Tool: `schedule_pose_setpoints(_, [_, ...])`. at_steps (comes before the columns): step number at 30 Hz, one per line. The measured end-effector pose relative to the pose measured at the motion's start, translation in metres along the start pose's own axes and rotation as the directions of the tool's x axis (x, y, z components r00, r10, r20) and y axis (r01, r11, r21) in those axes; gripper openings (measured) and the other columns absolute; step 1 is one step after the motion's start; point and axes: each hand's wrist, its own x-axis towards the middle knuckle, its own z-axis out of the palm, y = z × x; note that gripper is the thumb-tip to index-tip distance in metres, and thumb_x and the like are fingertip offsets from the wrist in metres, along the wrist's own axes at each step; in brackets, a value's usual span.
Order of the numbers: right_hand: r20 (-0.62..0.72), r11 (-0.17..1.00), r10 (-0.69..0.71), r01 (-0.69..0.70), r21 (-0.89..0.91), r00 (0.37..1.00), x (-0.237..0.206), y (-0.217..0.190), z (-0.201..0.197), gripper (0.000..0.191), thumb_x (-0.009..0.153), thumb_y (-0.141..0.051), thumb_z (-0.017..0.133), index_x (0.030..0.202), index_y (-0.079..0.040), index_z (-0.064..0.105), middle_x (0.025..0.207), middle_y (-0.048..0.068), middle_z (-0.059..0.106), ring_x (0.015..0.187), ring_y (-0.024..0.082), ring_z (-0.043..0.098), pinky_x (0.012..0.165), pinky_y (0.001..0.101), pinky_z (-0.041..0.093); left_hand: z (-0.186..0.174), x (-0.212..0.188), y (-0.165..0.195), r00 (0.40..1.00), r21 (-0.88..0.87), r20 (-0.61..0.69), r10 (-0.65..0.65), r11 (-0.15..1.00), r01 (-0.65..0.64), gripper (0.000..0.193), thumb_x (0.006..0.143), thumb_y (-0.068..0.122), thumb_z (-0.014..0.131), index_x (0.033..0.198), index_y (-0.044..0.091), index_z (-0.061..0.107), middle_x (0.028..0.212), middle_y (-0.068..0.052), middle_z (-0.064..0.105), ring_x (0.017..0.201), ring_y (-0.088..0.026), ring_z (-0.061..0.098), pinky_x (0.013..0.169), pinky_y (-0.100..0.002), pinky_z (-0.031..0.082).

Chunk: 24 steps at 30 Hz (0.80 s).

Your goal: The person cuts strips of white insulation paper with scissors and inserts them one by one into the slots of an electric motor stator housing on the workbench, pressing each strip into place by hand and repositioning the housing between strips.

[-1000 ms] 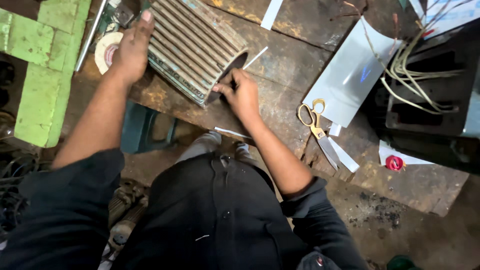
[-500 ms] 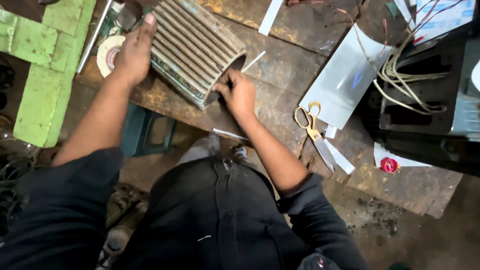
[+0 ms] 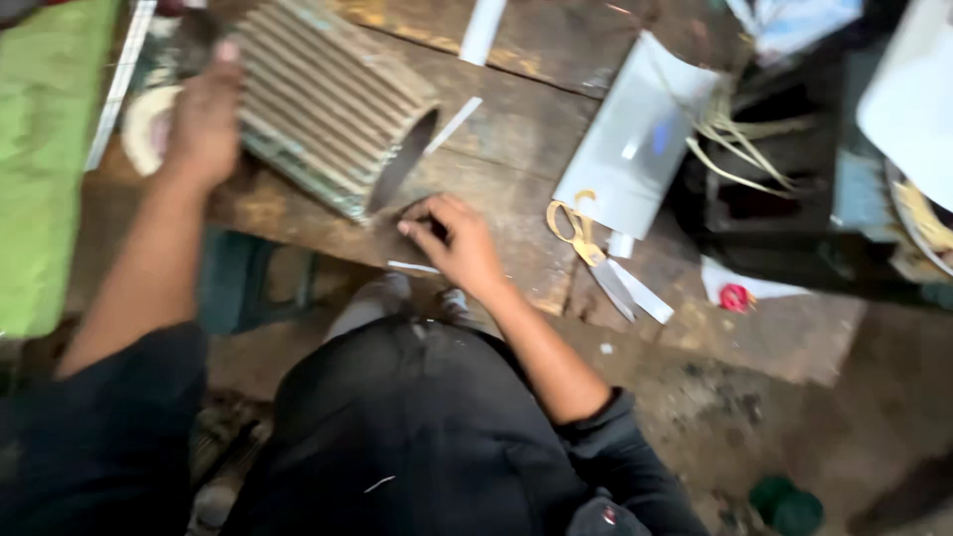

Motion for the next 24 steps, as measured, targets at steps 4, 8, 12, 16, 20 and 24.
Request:
schedule_pose_setpoints(4, [-0.209, 0.977, 0.021, -0.065, -0.205, 0.978, -0.04, 0.015, -0.062, 0.014, 0.095, -0.018, 0.076, 0.101, -0.006, 0.073, 0.096, 0.012, 0.072, 0.09, 0.027, 0.07, 0.081, 0.0385, 0.055, 0.007, -0.004, -0.011, 0.991, -0.107, -0.017, 0.132, 0.985, -0.133, 0.08, 0.119, 0.069, 0.027, 0.106, -0.005, 0.057, 0.099, -0.018, 0.059, 0.099, -0.03, 0.051, 0.093, -0.048, 0.043])
schedule_pose_setpoints(8, [-0.617, 0.807, 0.194, -0.482, -0.341, 0.763, -0.079, 0.048, -0.137, 0.029, 0.091, -0.029, 0.078, 0.093, -0.002, 0.069, 0.091, 0.015, 0.069, 0.085, 0.031, 0.068, 0.079, 0.0419, 0.054, 0.007, -0.007, -0.016, 0.999, -0.049, -0.02, 0.027, 0.998, -0.028, 0.074, 0.12, 0.062, 0.027, 0.105, -0.003, 0.059, 0.09, -0.016, 0.056, 0.086, -0.028, 0.047, 0.084, -0.047, 0.041])
schedule_pose_setpoints(12, [-0.586, 0.546, 0.155, -0.563, -0.62, 0.795, -0.103, 0.091, -0.176, 0.052, 0.071, -0.04, 0.092, 0.092, 0.001, 0.069, 0.099, 0.023, 0.064, 0.091, 0.044, 0.062, 0.076, 0.0515, 0.05, 0.006, -0.005, -0.016, 0.997, -0.035, -0.038, 0.07, 0.997, -0.072, 0.076, 0.122, 0.063, 0.027, 0.101, -0.004, 0.057, 0.084, -0.018, 0.055, 0.085, -0.032, 0.047, 0.084, -0.048, 0.041])
schedule_pose_setpoints(16, [-0.564, 0.494, 0.301, -0.632, -0.597, 0.769, -0.108, 0.127, -0.188, 0.056, 0.068, -0.042, 0.094, 0.094, 0.0, 0.068, 0.104, 0.023, 0.065, 0.095, 0.043, 0.063, 0.08, 0.0511, 0.051, 0.012, -0.009, -0.01, 0.983, 0.0, -0.163, 0.079, 0.997, -0.08, 0.079, 0.113, 0.069, 0.029, 0.108, -0.002, 0.063, 0.098, -0.025, 0.065, 0.095, -0.044, 0.058, 0.084, -0.055, 0.043])
schedule_pose_setpoints(20, [-0.542, 0.578, 0.324, -0.616, -0.535, 0.775, -0.108, 0.125, -0.194, 0.046, 0.073, -0.036, 0.09, 0.098, -0.003, 0.071, 0.097, 0.021, 0.071, 0.091, 0.04, 0.069, 0.081, 0.0485, 0.054, 0.008, -0.014, 0.01, 0.986, 0.06, -0.162, -0.031, 0.997, 0.041, 0.084, 0.108, 0.074, 0.027, 0.122, 0.003, 0.068, 0.114, -0.032, 0.066, 0.11, -0.055, 0.057, 0.093, -0.061, 0.04])
schedule_pose_setpoints(24, [-0.581, 0.724, 0.083, -0.45, -0.522, 0.809, -0.131, 0.06, -0.194, 0.022, 0.098, -0.013, 0.075, 0.114, 0.001, 0.067, 0.1, 0.019, 0.074, 0.09, 0.037, 0.073, 0.077, 0.0418, 0.056, -0.008, -0.03, 0.048, 0.975, -0.004, -0.209, 0.08, 0.997, -0.083, 0.069, 0.113, 0.062, 0.041, 0.131, -0.003, 0.058, 0.119, -0.03, 0.066, 0.115, -0.051, 0.058, 0.098, -0.058, 0.043])
